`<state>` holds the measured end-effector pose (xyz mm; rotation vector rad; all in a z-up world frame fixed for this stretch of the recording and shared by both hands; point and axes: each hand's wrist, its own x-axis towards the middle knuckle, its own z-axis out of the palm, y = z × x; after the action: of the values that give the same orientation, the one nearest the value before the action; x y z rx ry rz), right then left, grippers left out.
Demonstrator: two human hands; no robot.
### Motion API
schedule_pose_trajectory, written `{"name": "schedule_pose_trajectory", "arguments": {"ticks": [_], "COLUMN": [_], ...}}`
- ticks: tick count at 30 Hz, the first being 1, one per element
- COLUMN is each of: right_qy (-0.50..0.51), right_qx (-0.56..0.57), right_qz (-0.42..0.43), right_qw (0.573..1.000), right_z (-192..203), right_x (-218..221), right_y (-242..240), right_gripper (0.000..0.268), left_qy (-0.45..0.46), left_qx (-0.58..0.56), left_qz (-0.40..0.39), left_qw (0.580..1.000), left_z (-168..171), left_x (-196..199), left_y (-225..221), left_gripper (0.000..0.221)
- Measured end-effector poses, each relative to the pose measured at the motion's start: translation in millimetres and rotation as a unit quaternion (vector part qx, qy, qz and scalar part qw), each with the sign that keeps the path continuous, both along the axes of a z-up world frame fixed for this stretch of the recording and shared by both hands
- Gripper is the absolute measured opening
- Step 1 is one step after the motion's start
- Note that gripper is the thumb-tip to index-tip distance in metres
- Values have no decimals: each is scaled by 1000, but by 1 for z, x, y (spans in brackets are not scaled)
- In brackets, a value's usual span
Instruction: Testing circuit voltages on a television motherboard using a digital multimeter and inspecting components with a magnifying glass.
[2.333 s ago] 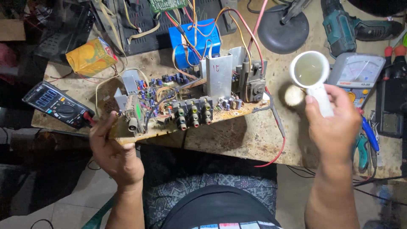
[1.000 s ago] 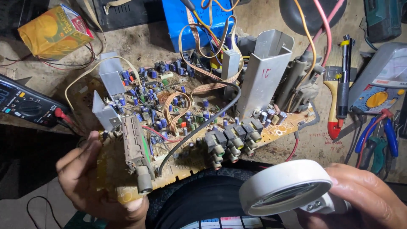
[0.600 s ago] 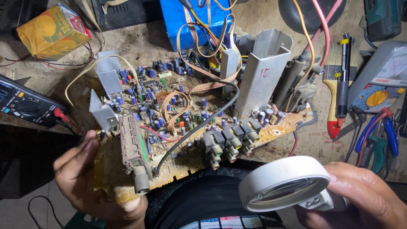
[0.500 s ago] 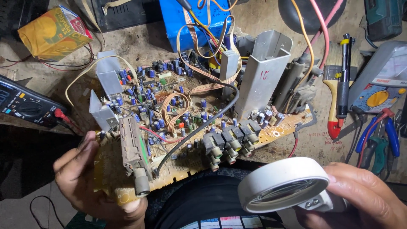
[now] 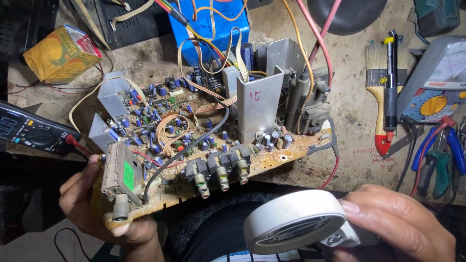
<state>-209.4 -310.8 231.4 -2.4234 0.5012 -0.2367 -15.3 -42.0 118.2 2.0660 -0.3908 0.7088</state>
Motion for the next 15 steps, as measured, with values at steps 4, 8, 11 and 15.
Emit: {"name": "schedule_pose_trajectory", "arguments": {"ticks": [4, 8, 11, 15], "right_qy": [-25, -45, -47, -50], "right_qx": [9, 8, 7, 3], "right_qz": [12, 15, 22, 23], "right_qw": [1000, 999, 999, 998], "right_z": [-3, -4, -8, -9], "right_x": [3, 4, 3, 2], "right_y": [-1, 0, -3, -3], "right_gripper": [51, 49, 48, 49], "left_qy": [-19, -52, -40, -59], "left_qx": [13, 23, 5, 12], "left_qz": [2, -5, -7, -7], "left_qw": [1000, 998, 999, 998], "left_z": [-1, -3, -2, -3], "left_x": [2, 6, 6, 5], "left_y": [0, 0, -3, 0], "left_gripper": [96, 91, 88, 88]}}
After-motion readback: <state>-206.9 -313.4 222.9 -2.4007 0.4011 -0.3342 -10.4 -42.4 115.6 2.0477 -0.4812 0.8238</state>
